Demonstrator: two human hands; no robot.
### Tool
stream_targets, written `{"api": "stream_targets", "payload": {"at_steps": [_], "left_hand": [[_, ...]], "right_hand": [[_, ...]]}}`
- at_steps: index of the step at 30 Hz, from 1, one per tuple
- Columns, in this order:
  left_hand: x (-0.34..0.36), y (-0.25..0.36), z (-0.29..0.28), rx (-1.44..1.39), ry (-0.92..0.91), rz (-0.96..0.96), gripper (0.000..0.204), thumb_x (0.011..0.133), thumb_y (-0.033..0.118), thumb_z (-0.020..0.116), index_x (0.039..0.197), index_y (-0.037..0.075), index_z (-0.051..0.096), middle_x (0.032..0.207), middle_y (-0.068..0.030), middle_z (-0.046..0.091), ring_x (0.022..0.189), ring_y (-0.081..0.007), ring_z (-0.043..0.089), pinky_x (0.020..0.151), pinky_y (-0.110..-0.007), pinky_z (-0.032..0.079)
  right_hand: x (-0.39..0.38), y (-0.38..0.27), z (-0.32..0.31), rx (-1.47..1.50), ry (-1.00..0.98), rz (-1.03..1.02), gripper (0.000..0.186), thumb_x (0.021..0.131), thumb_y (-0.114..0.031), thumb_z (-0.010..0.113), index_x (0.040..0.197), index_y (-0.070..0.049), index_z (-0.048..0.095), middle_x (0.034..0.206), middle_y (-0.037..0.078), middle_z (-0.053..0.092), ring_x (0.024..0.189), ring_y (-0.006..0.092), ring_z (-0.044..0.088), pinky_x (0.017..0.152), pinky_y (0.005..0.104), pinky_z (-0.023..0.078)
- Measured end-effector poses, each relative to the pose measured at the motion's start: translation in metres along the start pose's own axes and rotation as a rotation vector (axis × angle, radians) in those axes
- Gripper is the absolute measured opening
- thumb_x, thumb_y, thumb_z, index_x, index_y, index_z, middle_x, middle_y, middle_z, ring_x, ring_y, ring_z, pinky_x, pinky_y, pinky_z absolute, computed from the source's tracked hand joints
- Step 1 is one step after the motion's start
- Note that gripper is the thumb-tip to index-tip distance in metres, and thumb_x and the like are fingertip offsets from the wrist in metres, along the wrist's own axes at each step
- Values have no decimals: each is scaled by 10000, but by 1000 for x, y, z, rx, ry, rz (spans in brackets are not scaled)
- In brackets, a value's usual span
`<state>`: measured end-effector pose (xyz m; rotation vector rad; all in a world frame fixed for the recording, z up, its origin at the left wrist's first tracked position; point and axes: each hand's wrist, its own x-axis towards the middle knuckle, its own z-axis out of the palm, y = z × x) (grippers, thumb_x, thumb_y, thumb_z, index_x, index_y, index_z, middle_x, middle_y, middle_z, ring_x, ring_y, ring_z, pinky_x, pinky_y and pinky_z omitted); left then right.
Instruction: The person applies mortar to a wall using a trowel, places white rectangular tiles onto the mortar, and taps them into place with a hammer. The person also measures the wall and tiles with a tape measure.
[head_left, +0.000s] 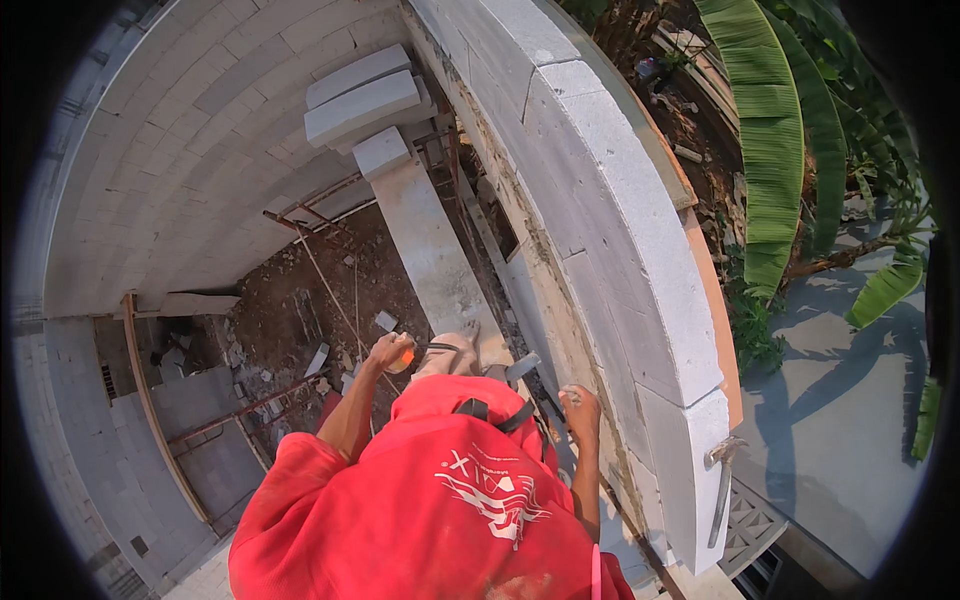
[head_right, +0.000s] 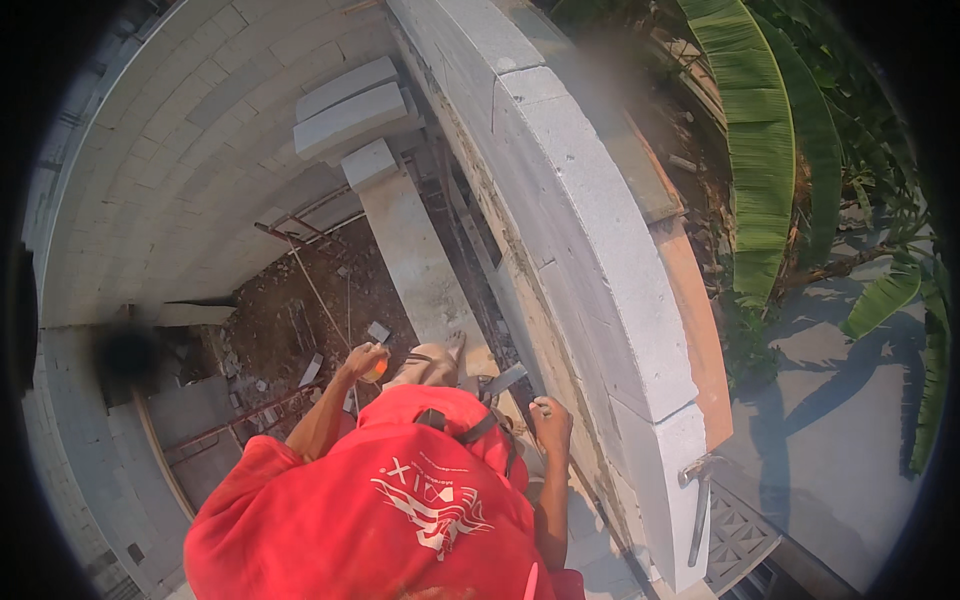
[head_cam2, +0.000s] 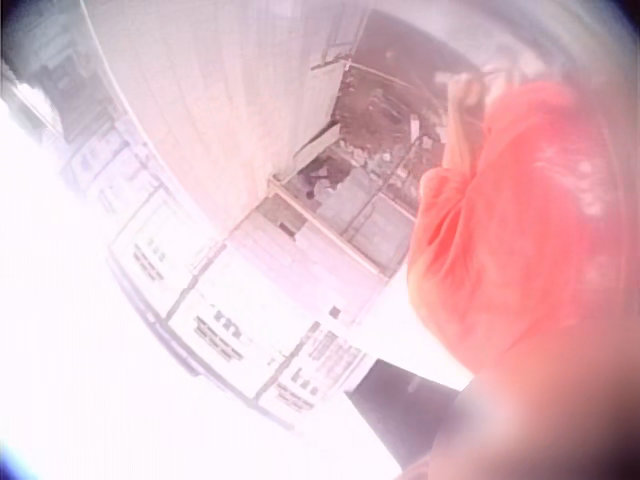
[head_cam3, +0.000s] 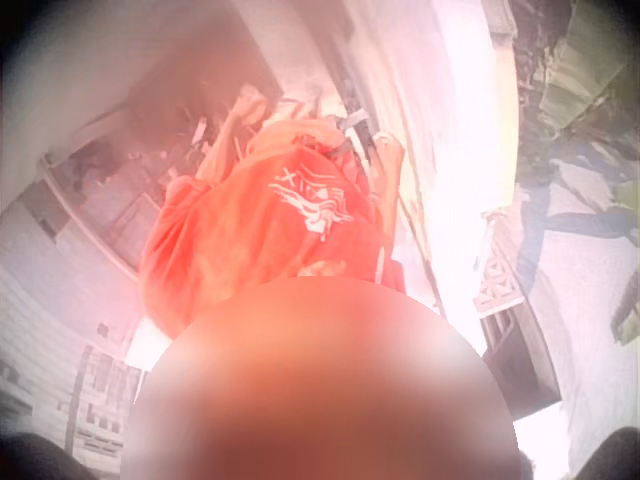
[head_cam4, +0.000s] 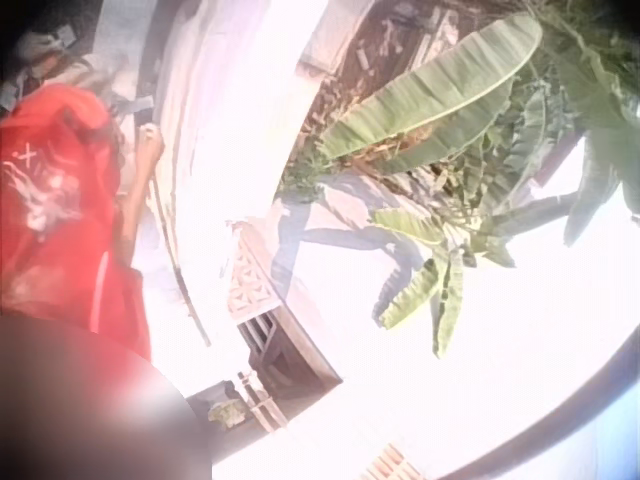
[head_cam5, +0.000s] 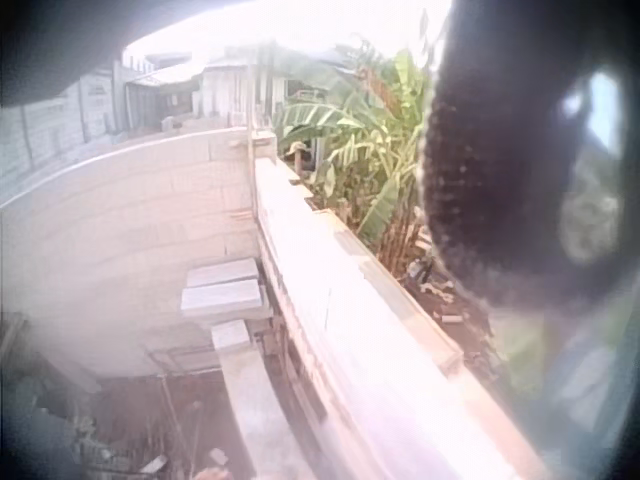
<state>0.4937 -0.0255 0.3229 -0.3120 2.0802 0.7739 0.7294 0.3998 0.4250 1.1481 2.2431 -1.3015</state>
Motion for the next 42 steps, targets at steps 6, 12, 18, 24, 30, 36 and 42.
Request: {"api": "stream_targets", "payload": {"at_steps": [6, 12, 18, 24, 30, 36, 42], "left_hand": [[-61, -155, -68, -582, 198, -649, 408, 826, 403, 693, 1075, 80, 687, 1033, -94, 683, 902, -306, 691, 653, -477, 590], [-73, -160, -85, -839, 377, -672, 361, 796, 391, 720, 1018, 110, 676, 942, -78, 673, 782, -253, 669, 663, -447, 553], [-4, -76, -91, -1119, 280, -470, 382, 820, 422, 707, 1076, 149, 637, 941, -34, 649, 795, -203, 667, 699, -431, 560], [97, -16, -143, -1155, 377, -396, 424, 780, 429, 738, 1032, 94, 682, 973, -84, 679, 856, -211, 688, 723, -413, 592], [215, 20, -230, -969, 336, -401, 485, 801, 422, 702, 1137, 74, 668, 1061, -108, 660, 909, -229, 682, 705, -413, 586], [408, 4, -269, -907, 379, -302, 468, 831, 402, 673, 1166, 75, 663, 1066, -83, 669, 970, -209, 659, 853, -359, 526], [673, -63, -237, -875, 427, -65, 428, 837, 326, 671, 1152, 37, 682, 1044, -48, 698, 969, -164, 647, 854, -329, 514]], "right_hand": [[112, -95, 37, -112, -46, -415, 237, 891, -204, 746, 1052, -29, 741, 784, 102, 729, 622, 178, 686, 624, 326, 549], [178, -177, 62, -176, -153, -551, 256, 903, -223, 731, 1062, -23, 737, 773, 101, 722, 631, 175, 683, 626, 329, 551], [247, -241, 84, -201, -270, -382, 235, 896, -214, 732, 1025, -17, 738, 813, 113, 722, 660, 189, 686, 637, 330, 543], [365, -313, 149, -127, -450, -343, 242, 927, -189, 715, 1063, 10, 708, 769, 105, 697, 577, 168, 651, 508, 281, 496], [505, -413, 265, -74, -596, -201, 216, 941, -158, 694, 1103, -16, 687, 772, 95, 686, 562, 157, 637, 492, 267, 490], [691, -467, 429, -348, -458, -372, 357, 903, -198, 740, 1230, -74, 669, 845, 54, 711, 730, 149, 687, 585, 309, 561], [875, -480, 629, -614, -339, -794, 490, 901, -316, 726, 1259, 3, 627, 1213, 208, 660, 1134, 364, 642, 949, 454, 505]]}}
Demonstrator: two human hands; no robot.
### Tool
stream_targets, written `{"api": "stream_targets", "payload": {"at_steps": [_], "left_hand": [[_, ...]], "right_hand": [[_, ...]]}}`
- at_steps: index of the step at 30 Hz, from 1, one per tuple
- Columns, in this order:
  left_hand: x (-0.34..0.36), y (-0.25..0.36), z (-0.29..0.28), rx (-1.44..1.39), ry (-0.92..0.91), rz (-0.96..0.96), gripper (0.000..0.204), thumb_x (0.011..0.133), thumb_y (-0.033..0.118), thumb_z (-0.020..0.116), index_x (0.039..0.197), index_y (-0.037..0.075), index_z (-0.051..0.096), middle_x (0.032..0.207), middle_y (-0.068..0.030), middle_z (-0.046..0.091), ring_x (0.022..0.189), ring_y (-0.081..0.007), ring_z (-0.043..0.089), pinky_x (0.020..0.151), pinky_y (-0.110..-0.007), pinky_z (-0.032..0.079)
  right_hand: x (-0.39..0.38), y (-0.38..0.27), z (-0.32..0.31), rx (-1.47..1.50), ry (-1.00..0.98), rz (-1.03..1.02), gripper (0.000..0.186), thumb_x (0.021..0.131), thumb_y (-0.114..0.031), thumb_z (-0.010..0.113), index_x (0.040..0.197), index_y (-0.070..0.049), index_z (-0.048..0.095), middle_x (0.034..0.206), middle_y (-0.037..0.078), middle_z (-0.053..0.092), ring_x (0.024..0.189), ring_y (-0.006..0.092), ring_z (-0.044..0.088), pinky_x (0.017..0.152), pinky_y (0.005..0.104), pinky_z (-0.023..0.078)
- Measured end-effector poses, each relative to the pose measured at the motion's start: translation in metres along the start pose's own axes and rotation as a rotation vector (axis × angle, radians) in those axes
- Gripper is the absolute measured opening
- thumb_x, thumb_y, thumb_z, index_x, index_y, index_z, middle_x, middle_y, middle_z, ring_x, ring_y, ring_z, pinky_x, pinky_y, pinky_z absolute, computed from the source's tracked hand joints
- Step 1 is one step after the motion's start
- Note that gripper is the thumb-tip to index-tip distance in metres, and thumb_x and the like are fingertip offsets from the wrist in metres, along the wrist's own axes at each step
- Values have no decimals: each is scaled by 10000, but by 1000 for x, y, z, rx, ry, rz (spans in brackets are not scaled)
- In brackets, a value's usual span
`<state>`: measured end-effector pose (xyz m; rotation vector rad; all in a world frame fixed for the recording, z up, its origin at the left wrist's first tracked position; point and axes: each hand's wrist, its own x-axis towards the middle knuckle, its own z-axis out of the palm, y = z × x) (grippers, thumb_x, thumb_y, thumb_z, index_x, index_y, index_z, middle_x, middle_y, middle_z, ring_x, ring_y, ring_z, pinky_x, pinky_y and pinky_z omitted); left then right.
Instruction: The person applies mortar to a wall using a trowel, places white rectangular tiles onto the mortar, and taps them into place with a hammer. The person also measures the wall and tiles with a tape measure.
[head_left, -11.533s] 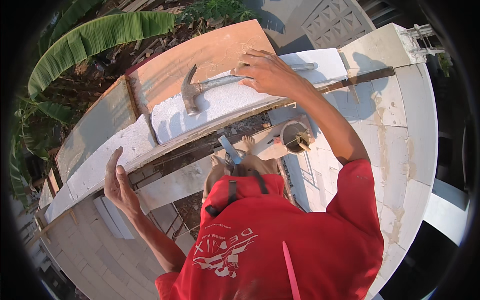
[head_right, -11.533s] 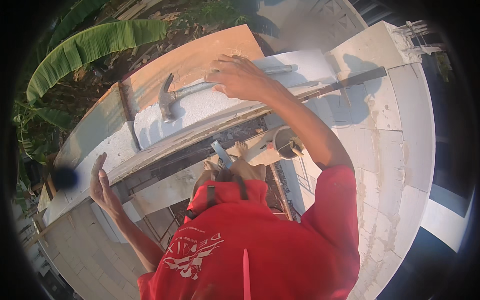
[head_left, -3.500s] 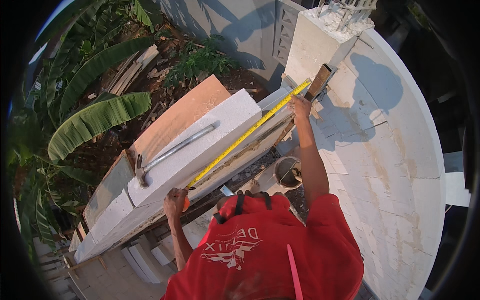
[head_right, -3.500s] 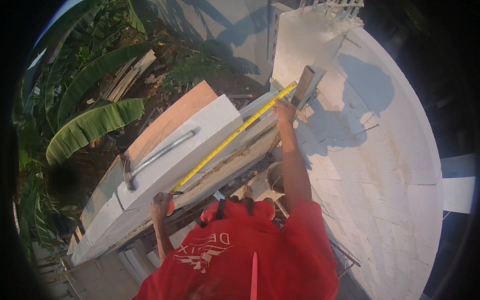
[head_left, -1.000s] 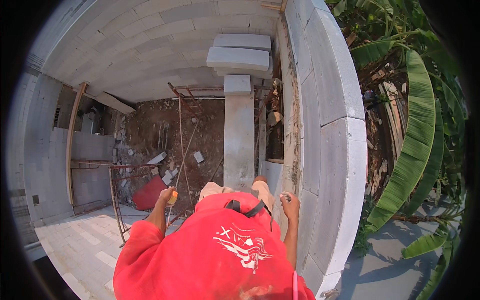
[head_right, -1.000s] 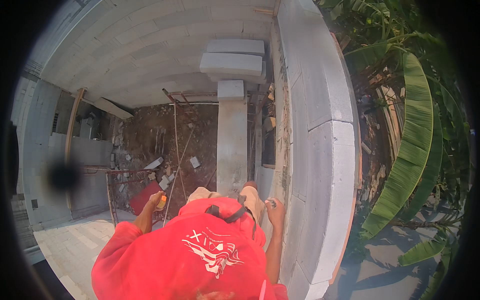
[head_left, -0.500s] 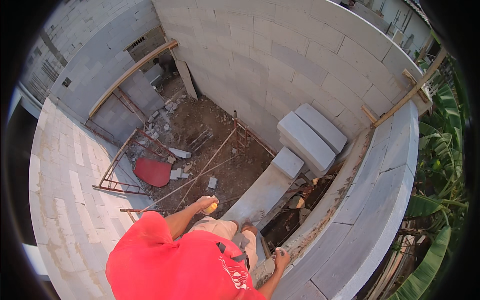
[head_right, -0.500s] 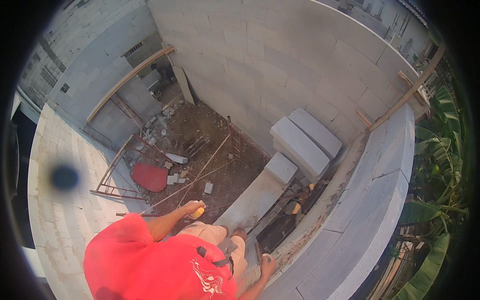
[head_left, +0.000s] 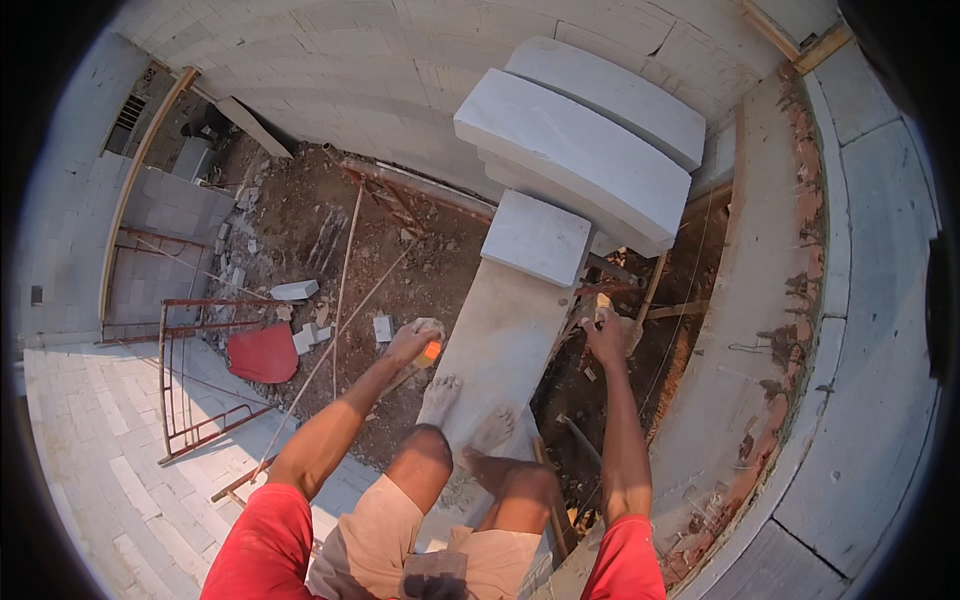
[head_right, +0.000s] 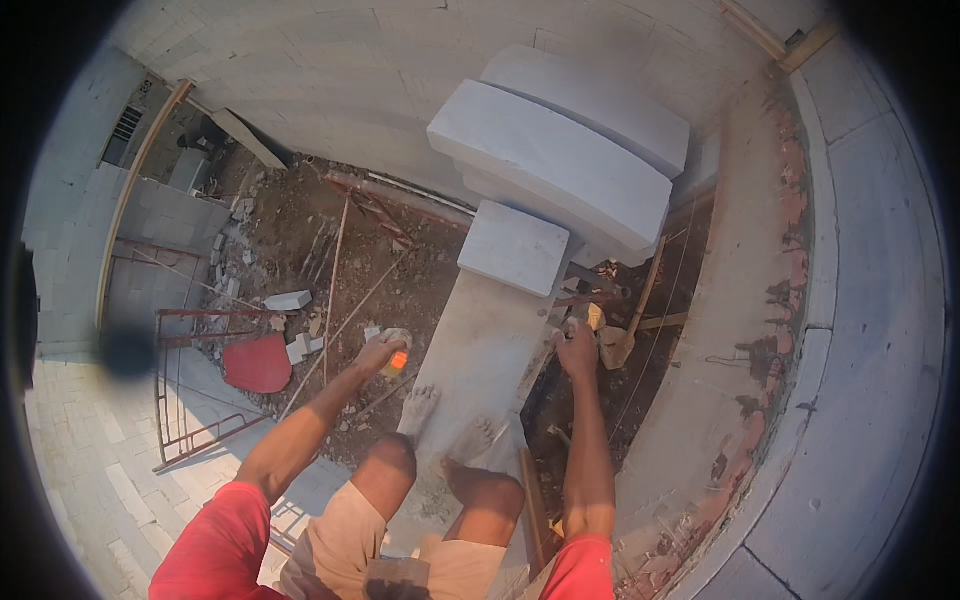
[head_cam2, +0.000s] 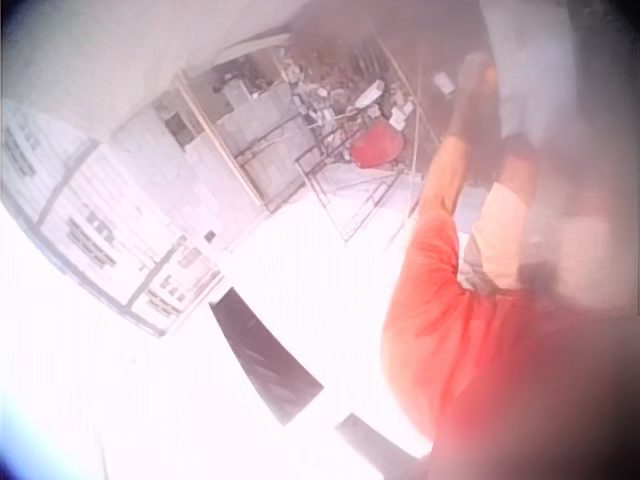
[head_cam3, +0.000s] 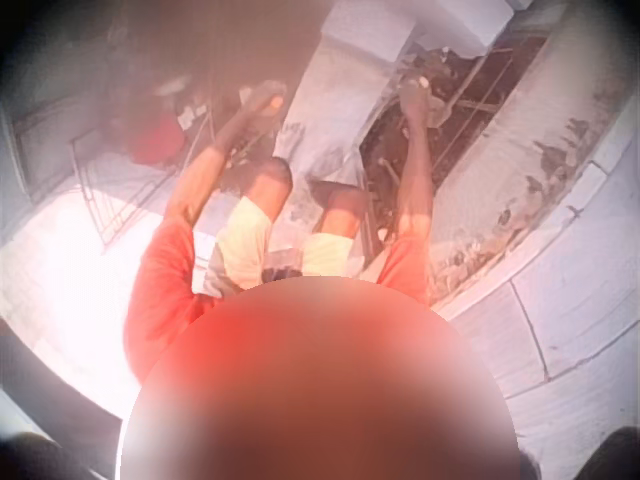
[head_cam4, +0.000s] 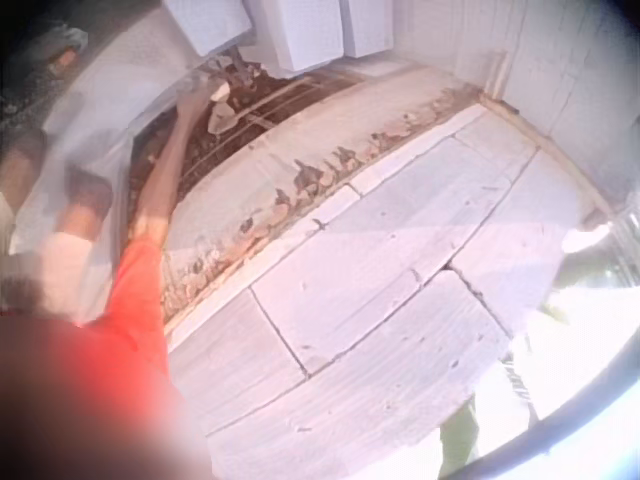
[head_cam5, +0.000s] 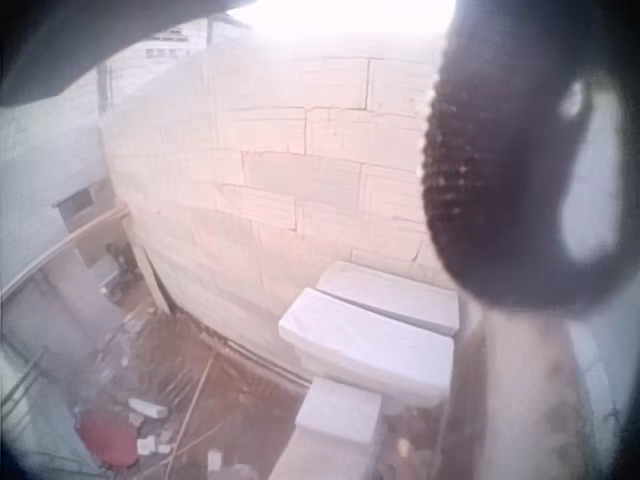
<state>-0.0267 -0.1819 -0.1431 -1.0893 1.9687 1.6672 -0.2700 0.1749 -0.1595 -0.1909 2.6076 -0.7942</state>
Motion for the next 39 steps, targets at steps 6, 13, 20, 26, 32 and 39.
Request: {"api": "stream_targets", "payload": {"at_steps": [6, 13, 20, 26, 32, 39], "left_hand": [[209, -51, 70, -314, -106, 95, 538, 875, 267, 630, 1349, 20, 572, 1028, -72, 679, 871, -178, 679, 766, -326, 561], [259, -33, 111, -615, -273, 146, 357, 921, 229, 559, 1245, 80, 557, 894, -41, 610, 705, -188, 666, 602, -346, 568], [270, -4, 85, -265, -338, 195, 343, 875, 297, 627, 1136, 74, 621, 868, -28, 601, 697, -178, 646, 584, -356, 555], [313, 65, 101, 320, -630, 183, 376, 809, 408, 724, 991, 82, 680, 850, -35, 661, 727, -157, 667, 628, -329, 581], [277, 102, 213, 990, -926, 311, 542, 752, 519, 726, 1094, 98, 725, 1034, -85, 686, 911, -239, 682, 779, -410, 576], [199, 64, 217, 910, -867, 859, 619, 726, 494, 733, 1118, 16, 706, 1110, -211, 692, 1073, -382, 656, 916, -443, 525]], "right_hand": [[195, -14, 78, -183, 111, -284, 650, 966, -445, 618, 1428, -5, 501, 1446, 267, 493, 1345, 434, 489, 1088, 516, 439], [284, -14, 118, -410, 29, -355, 780, 991, -601, 485, 1438, 39, 500, 1501, 292, 462, 1401, 439, 440, 1154, 506, 382], [148, 37, 145, -406, 32, -131, 839, 994, -603, 482, 1311, 174, 491, 1333, 372, 543, 1263, 473, 547, 1027, 533, 473], [-31, 67, 220, -126, -170, 139, 925, 946, -680, 529, 1268, 186, 491, 1197, 350, 633, 1136, 464, 642, 936, 499, 530], [-107, 61, 286, 215, -417, 7, 863, 926, -648, 613, 1318, 114, 510, 1243, 300, 636, 1137, 421, 652, 956, 450, 510], [-125, 50, 227, 323, -300, -265, 452, 977, -390, 668, 1241, -24, 639, 1049, 181, 721, 943, 304, 705, 870, 401, 535]]}}
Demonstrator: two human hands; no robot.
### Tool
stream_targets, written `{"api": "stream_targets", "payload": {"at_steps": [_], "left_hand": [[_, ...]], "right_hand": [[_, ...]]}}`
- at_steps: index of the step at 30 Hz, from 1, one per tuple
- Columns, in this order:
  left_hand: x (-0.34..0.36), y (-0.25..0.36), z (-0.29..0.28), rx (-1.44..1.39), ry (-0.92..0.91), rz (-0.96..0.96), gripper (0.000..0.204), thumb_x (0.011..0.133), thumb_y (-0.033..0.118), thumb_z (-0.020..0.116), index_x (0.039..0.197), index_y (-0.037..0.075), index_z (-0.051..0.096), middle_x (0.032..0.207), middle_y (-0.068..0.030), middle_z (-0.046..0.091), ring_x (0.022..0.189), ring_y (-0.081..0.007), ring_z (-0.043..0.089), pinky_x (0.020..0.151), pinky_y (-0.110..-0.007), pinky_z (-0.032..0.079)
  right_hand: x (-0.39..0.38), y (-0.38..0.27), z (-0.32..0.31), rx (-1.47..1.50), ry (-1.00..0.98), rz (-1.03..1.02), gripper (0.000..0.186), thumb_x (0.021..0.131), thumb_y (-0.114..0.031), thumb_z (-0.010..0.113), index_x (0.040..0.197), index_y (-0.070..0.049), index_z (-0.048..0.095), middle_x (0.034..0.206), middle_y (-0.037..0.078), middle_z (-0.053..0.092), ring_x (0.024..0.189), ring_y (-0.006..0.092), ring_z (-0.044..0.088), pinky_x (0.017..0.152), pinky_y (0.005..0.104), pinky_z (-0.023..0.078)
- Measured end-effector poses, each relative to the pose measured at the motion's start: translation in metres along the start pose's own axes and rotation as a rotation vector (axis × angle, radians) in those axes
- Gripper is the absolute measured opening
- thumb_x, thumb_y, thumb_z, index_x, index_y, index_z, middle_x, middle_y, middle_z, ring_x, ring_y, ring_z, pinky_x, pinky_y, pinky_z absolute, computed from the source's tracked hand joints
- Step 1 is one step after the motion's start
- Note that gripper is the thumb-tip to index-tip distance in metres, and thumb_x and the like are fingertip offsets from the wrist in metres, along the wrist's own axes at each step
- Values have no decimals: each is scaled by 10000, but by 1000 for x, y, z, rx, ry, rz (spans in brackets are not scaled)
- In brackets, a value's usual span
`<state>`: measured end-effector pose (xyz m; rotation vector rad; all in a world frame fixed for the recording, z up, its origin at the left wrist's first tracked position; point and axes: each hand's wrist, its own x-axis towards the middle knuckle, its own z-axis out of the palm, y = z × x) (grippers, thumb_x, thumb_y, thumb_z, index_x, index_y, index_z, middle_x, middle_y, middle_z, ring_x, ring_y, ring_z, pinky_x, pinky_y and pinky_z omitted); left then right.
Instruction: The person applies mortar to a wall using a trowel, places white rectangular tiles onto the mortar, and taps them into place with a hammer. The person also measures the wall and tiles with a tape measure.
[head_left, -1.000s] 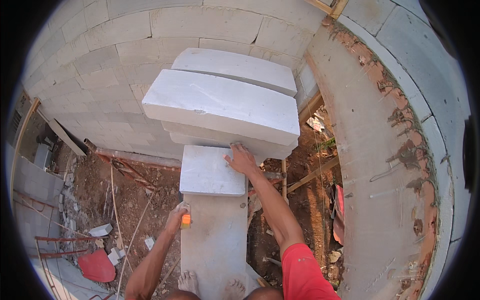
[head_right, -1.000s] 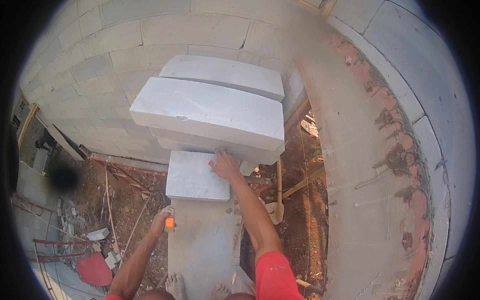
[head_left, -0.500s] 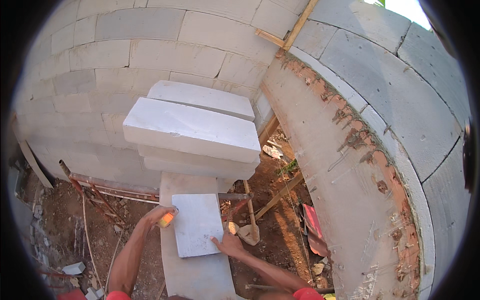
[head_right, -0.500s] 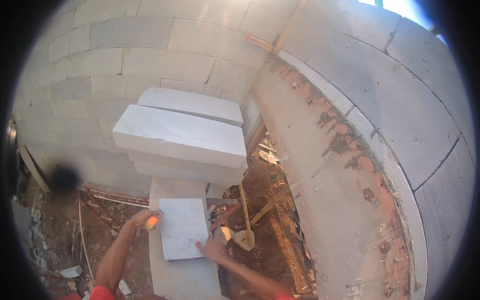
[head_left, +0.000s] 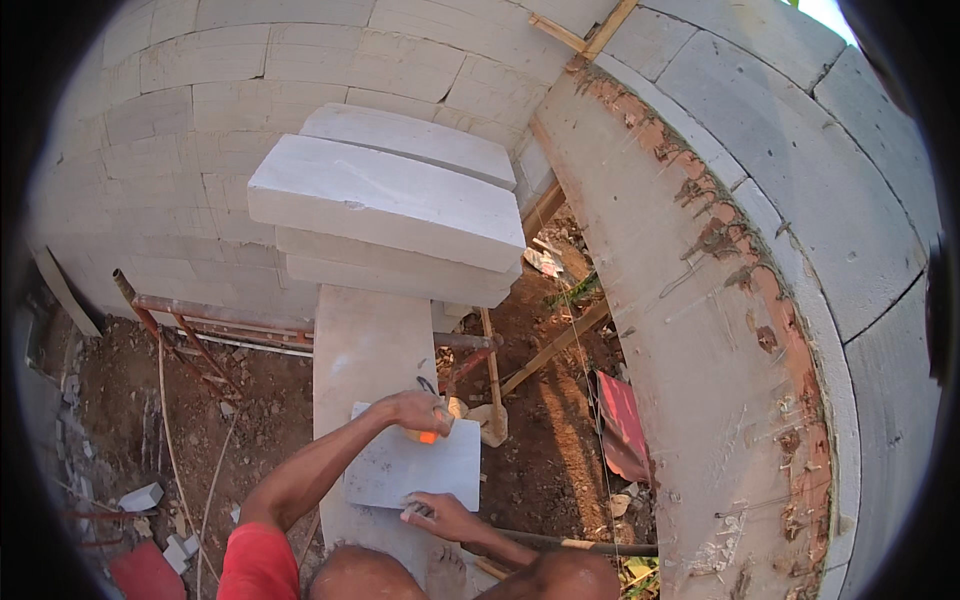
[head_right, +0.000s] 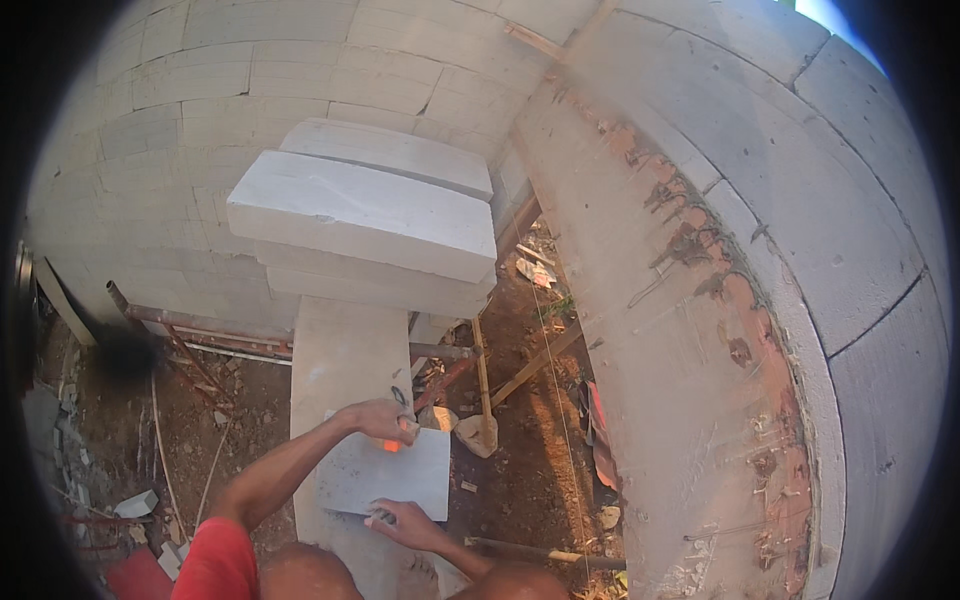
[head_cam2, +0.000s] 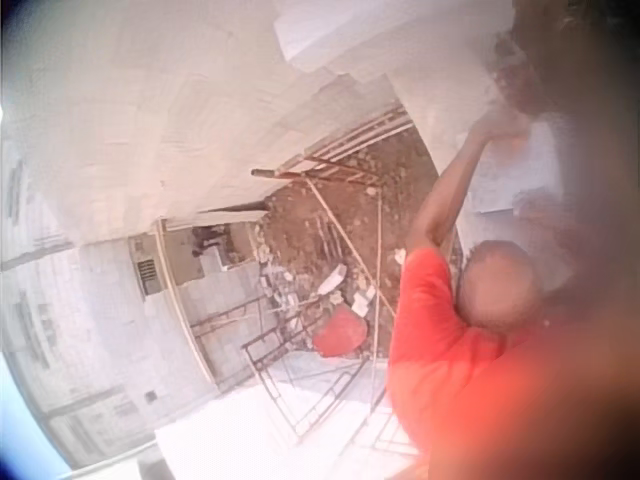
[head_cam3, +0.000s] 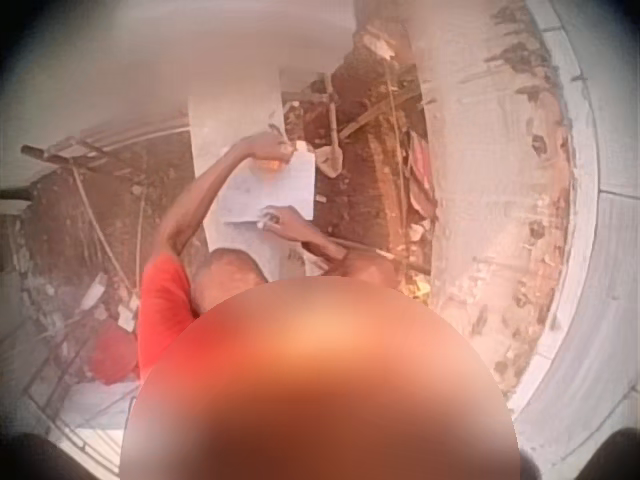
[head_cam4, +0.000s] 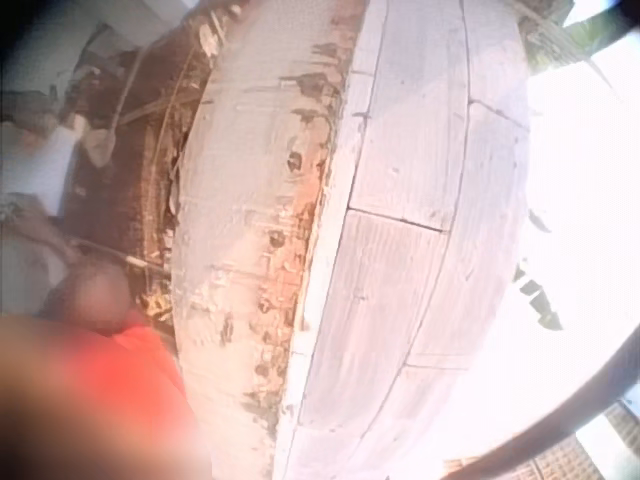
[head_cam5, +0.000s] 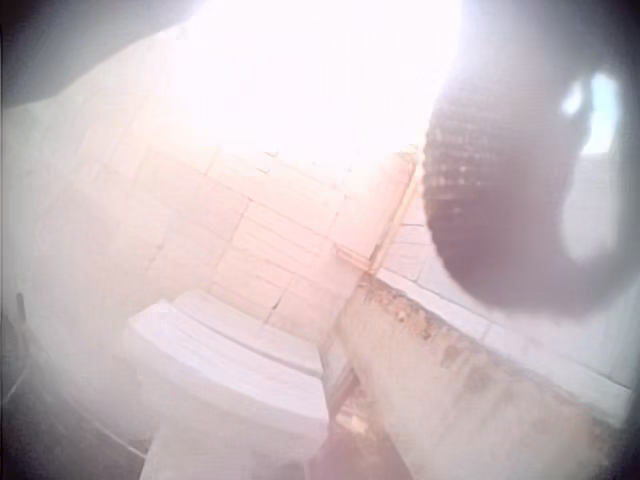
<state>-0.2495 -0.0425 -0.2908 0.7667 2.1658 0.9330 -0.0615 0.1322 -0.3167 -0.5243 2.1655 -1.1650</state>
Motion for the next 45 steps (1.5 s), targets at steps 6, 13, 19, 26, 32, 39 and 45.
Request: {"api": "stream_targets", "payload": {"at_steps": [6, 13, 19, 26, 32, 39, 45], "left_hand": [[-128, 13, 49, -82, 185, -149, 696, 737, 447, 731, 1192, -71, 632, 1167, -242, 657, 1069, -408, 649, 922, -453, 515], [-183, 29, 84, -168, 120, -446, 864, 800, 491, 690, 1353, -146, 500, 1146, -323, 644, 1093, -459, 635, 973, -478, 503], [-194, -19, 65, -81, 96, -518, 739, 832, 495, 662, 1348, -29, 589, 1178, -269, 673, 1130, -429, 638, 967, -476, 508], [-172, -106, -13, 144, 13, -577, 525, 871, 493, 643, 1197, 89, 719, 1092, -205, 722, 1081, -377, 670, 944, -447, 509], [-134, -122, -25, 76, -146, -476, 424, 865, 404, 639, 1119, 80, 740, 1014, -164, 732, 931, -327, 675, 839, -445, 519], [-113, -123, -31, 2, -200, -518, 478, 834, 386, 673, 1166, 49, 740, 1061, -157, 743, 918, -278, 693, 810, -398, 548], [-94, -129, -41, -106, -310, -429, 330, 829, 275, 668, 1027, 18, 725, 825, -75, 688, 700, -212, 599, 642, -379, 487]], "right_hand": [[2, -32, -54, 65, 453, -95, 332, 925, -185, 722, 1190, 2, 654, 1048, 153, 687, 940, 230, 688, 796, 350, 547], [16, -32, 9, 428, 44, 35, 284, 928, -204, 745, 1088, 17, 667, 965, 116, 707, 865, 129, 665, 774, 302, 540], [15, -6, -33, 773, 217, 124, 207, 959, -197, 711, 972, -7, 628, 838, 55, 655, 767, 121, 643, 724, 294, 548], [37, 59, -84, 533, 569, 452, 231, 981, -234, 683, 916, -12, 687, 793, 57, 671, 698, 90, 628, 645, 247, 526], [47, 72, -79, -139, 696, 429, 179, 893, -148, 740, 993, 0, 739, 839, 132, 715, 745, 262, 704, 726, 334, 551], [50, 54, -65, -448, 797, -8, 271, 830, -24, 736, 1097, 4, 699, 1057, 158, 687, 904, 274, 701, 754, 360, 580], [44, 66, -66, -593, 769, -116, 287, 824, 23, 707, 1110, -4, 694, 1098, 192, 687, 994, 366, 692, 850, 429, 572]]}}
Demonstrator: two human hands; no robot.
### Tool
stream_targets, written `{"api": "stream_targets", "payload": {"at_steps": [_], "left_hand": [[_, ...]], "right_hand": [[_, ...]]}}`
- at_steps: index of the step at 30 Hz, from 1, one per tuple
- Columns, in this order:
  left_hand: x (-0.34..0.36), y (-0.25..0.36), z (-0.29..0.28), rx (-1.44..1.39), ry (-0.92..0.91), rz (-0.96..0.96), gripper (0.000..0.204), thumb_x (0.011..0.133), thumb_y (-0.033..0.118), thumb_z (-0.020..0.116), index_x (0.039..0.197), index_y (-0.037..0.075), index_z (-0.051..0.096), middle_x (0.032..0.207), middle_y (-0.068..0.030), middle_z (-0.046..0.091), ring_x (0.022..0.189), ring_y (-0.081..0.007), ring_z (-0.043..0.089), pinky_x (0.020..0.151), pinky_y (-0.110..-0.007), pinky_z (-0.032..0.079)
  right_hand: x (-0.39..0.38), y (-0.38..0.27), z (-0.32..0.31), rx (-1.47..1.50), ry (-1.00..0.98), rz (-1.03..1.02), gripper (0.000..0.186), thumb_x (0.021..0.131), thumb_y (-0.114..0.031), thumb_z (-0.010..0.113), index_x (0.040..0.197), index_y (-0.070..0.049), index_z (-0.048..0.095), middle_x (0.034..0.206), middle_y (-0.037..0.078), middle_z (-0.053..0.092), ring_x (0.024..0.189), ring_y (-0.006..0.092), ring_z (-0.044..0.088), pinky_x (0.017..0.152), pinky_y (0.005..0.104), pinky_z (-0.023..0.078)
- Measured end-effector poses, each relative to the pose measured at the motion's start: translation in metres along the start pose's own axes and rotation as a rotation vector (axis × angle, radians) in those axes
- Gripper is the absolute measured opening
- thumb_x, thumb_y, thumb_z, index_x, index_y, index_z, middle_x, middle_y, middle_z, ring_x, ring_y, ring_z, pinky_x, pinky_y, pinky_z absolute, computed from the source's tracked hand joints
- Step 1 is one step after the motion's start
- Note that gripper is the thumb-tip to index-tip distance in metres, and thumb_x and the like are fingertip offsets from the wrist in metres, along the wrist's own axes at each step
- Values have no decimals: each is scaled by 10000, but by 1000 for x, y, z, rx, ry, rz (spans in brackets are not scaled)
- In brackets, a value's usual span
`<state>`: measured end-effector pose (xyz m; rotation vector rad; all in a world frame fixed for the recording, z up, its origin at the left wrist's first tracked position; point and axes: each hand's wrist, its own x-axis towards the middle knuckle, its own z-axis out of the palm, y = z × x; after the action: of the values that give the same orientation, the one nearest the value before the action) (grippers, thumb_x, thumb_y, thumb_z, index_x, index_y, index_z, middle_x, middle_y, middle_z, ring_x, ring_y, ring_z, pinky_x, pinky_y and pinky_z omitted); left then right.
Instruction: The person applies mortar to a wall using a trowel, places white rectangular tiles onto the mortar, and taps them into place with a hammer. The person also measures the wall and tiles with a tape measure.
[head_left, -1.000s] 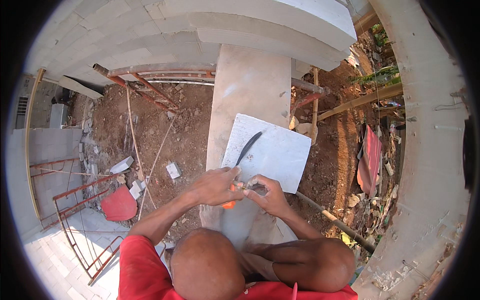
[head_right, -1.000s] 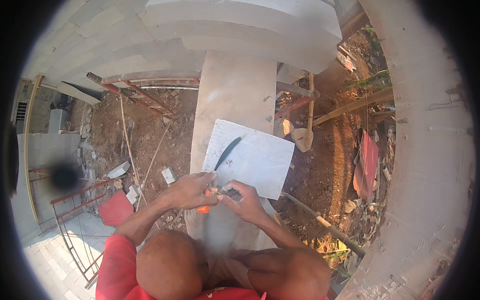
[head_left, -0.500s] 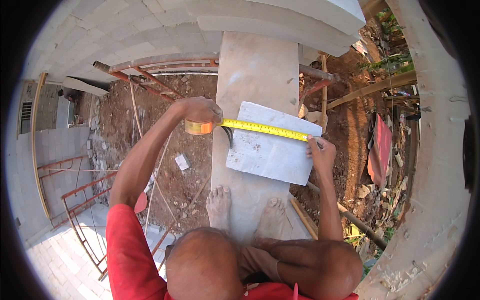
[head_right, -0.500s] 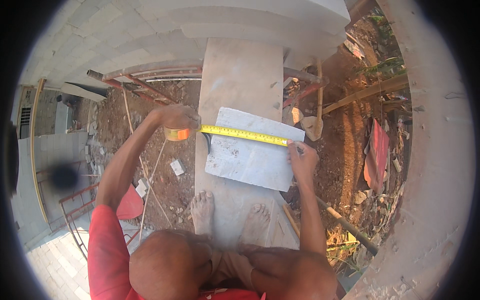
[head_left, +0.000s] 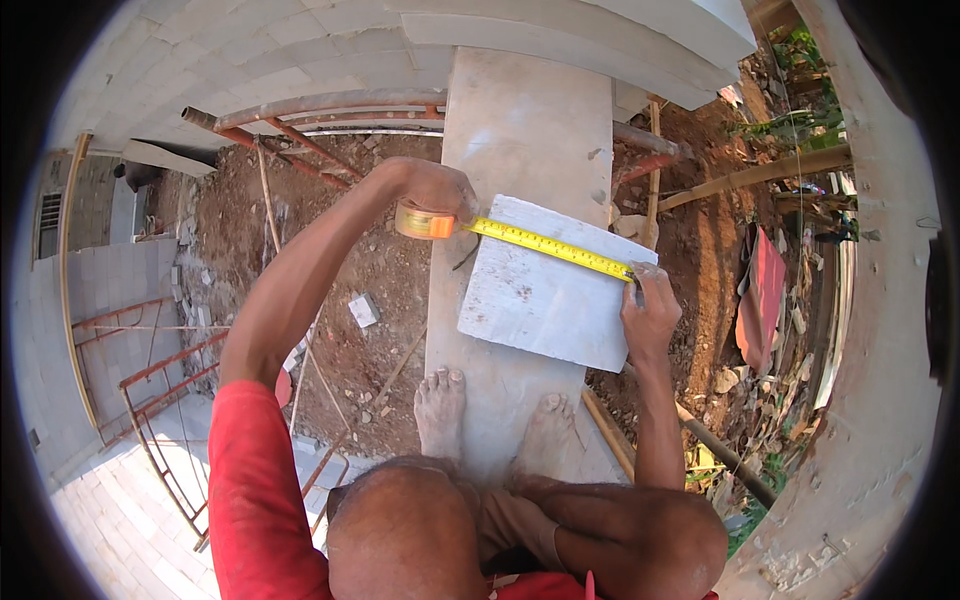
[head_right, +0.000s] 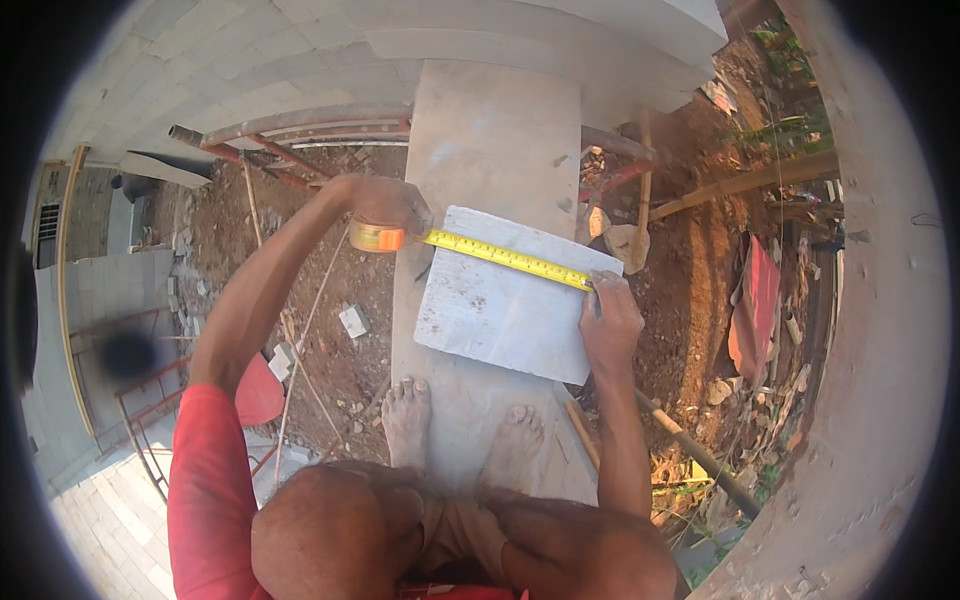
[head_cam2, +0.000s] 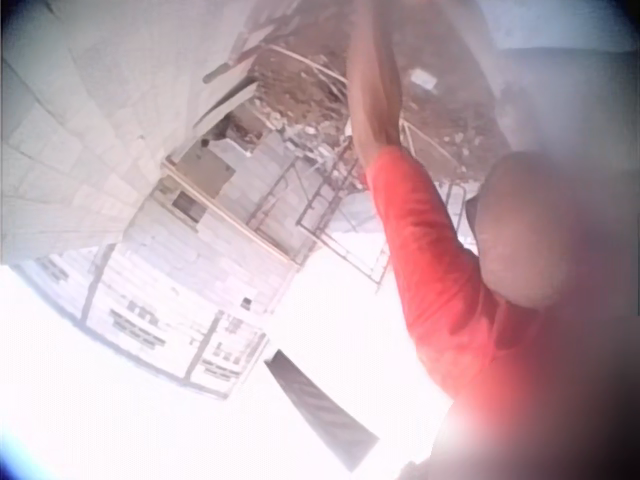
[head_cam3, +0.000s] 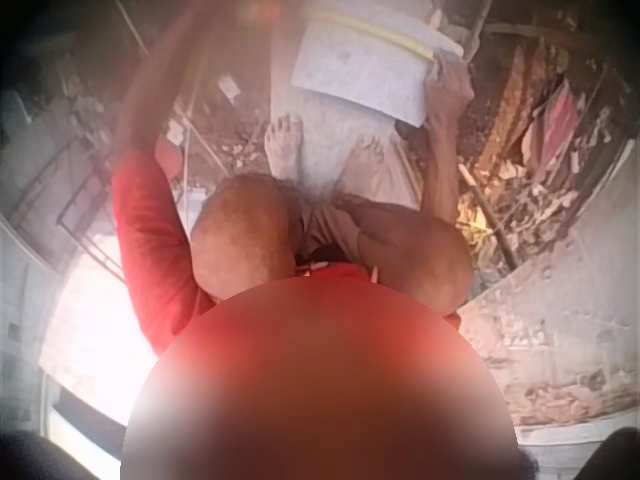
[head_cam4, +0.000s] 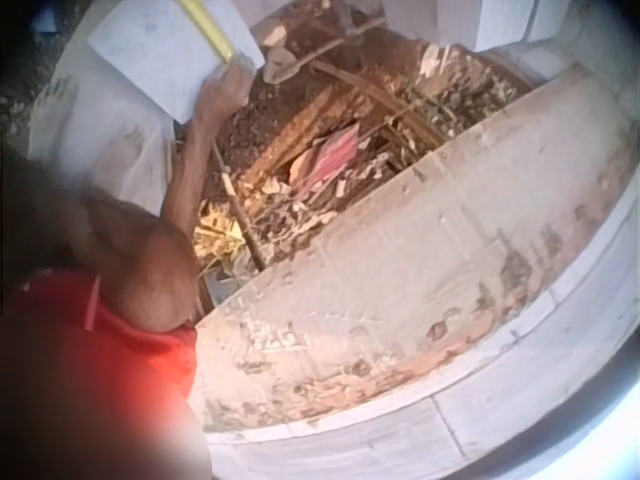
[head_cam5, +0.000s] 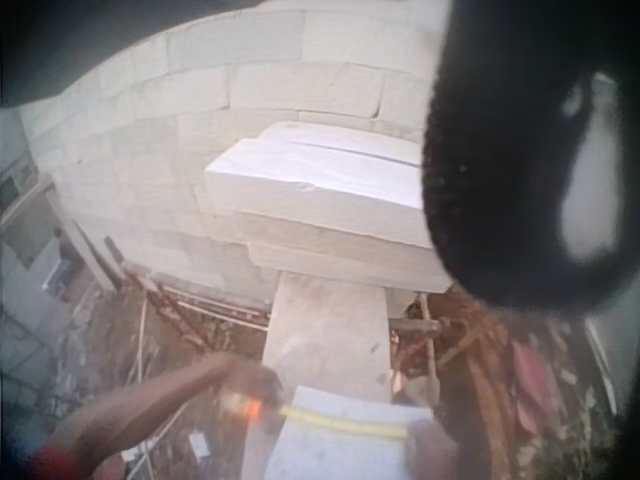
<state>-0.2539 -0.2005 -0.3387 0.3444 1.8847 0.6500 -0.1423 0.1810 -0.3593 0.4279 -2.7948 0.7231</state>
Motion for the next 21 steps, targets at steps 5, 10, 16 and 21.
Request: {"api": "stream_targets", "payload": {"at_steps": [5, 10, 16, 21], "left_hand": [[-1, -2, -19, -1, 9, 16, 324, 825, 283, 667, 1009, 22, 726, 814, -50, 677, 700, -184, 580, 643, -378, 478], [0, 5, -21, 40, 29, -19, 326, 812, 289, 665, 977, 16, 728, 829, -54, 694, 717, -183, 598, 655, -379, 489], [3, 7, -20, 44, 51, -37, 318, 792, 299, 676, 915, 11, 730, 794, -60, 689, 678, -190, 605, 619, -386, 491], [1, 12, -19, 57, 81, -56, 313, 802, 301, 676, 904, 9, 724, 772, -50, 675, 667, -182, 604, 601, -392, 484]], "right_hand": [[-7, 20, -3, 7, 90, 159, 299, 804, 60, 705, 1097, 6, 686, 1090, 196, 708, 1020, 373, 696, 904, 420, 565], [-7, 25, -4, -14, 118, 66, 252, 828, 67, 692, 1077, 28, 674, 1075, 205, 708, 1002, 373, 700, 876, 420, 557], [-6, 23, -5, 2, 118, 95, 218, 838, 63, 691, 1055, 38, 672, 1065, 209, 709, 997, 365, 703, 870, 419, 554], [-5, 27, -4, 19, 155, 121, 187, 845, 50, 702, 1031, 38, 685, 1018, 196, 721, 945, 337, 719, 849, 407, 553]]}}
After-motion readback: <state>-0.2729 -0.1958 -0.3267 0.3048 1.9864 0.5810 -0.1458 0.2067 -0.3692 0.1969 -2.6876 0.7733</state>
